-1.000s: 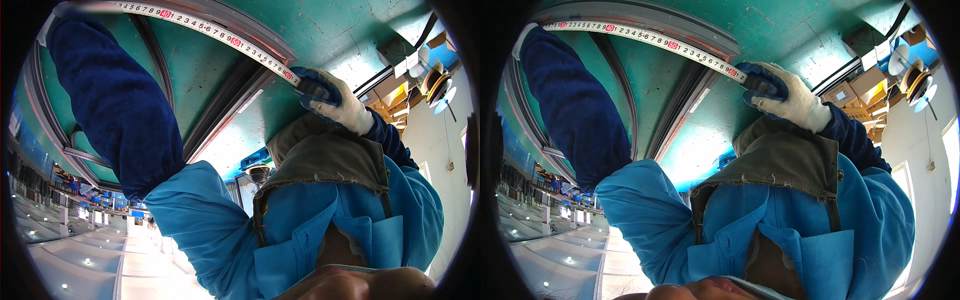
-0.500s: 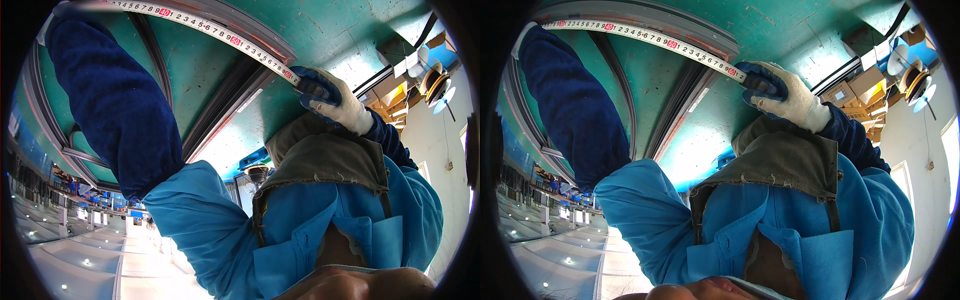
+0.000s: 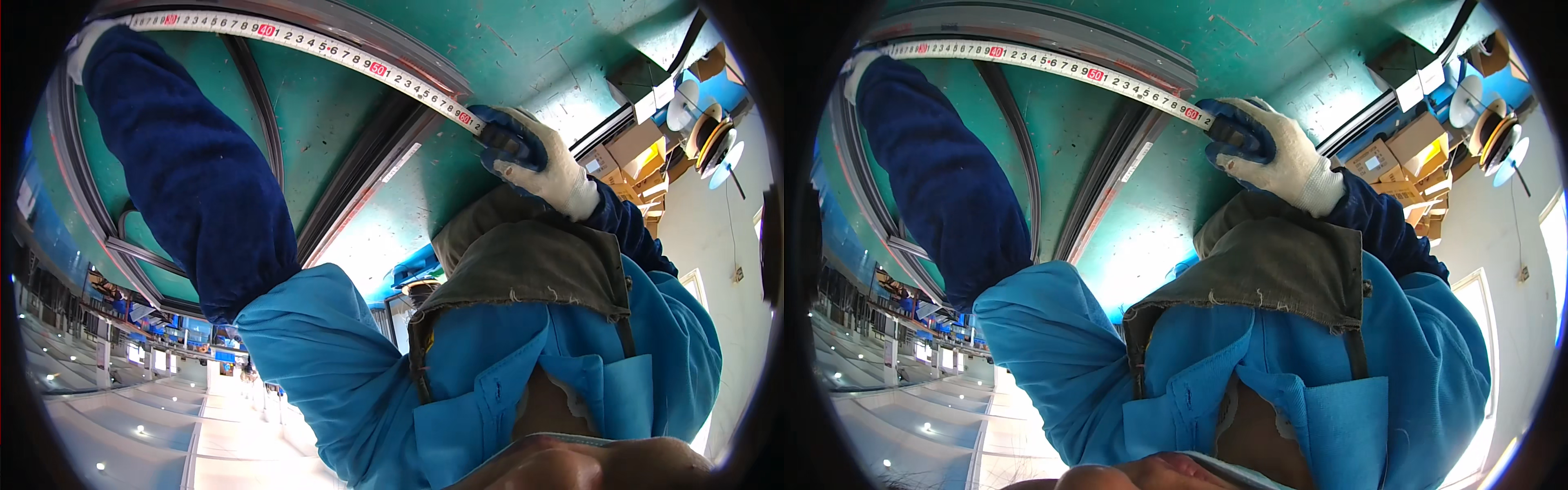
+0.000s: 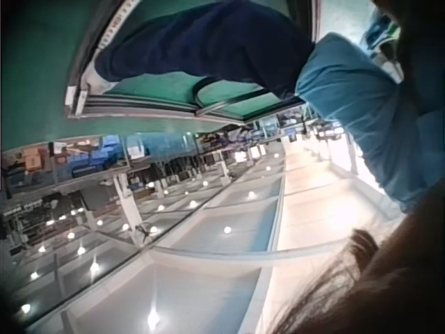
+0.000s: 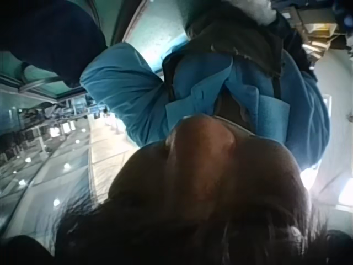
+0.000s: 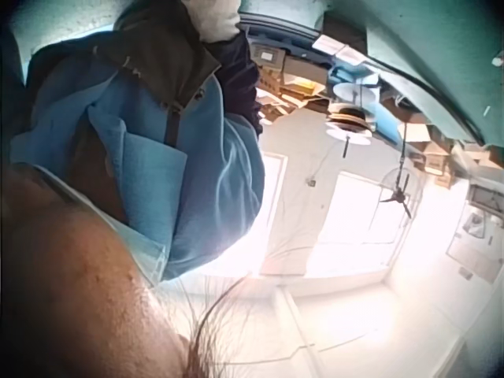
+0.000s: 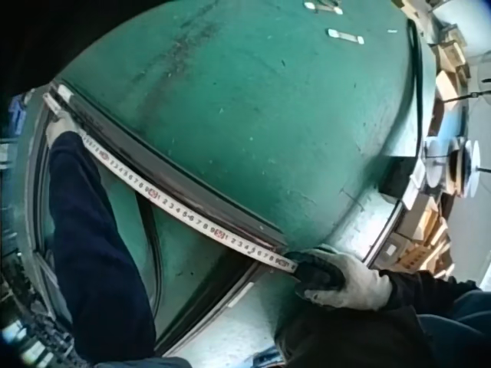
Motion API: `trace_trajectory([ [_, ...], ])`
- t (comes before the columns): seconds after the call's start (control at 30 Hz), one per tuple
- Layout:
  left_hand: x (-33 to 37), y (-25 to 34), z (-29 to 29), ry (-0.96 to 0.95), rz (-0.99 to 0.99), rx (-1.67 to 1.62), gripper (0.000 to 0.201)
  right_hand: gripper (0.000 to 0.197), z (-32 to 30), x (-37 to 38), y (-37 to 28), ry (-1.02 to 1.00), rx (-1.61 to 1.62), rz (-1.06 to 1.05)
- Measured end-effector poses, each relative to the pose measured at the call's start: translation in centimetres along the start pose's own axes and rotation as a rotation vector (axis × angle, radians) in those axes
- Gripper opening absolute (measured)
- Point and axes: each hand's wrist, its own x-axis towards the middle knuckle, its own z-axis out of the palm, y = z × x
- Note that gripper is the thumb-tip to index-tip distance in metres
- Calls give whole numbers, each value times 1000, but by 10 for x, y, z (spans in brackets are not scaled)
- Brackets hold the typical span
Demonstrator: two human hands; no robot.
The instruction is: Measuring rubber gasket strips with a tape measure and installing them into a metal frame on a workbench.
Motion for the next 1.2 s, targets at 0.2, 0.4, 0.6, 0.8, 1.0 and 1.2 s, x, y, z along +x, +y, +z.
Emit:
trace_trajectory([
  [0.2, 40, -71, -94, -786, -190, -618, 35, 65, 0, -19, -21, 65, -168, -169],
  [0.4, -274, 11, -241, -924, -154, -1079, 44, 58, -7, -57, -32, 168, -346, -334],
  [0.6, -419, 13, -306, -964, -167, -1228, 27, 58, 4, -113, -25, 237, -427, -445],
  [0.8, -439, 14, -353, -527, 63, -1272, 36, 67, 18, -168, -8, 319, -296, -558],
  [1.0, -427, 25, -412, -683, -185, -1442, 56, 61, 18, -194, 12, 149, 100, -628],
  [1.2, -438, 21, -430, -635, -123, -1462, 55, 62, 24, -213, 15, -2, 201, -668],
])
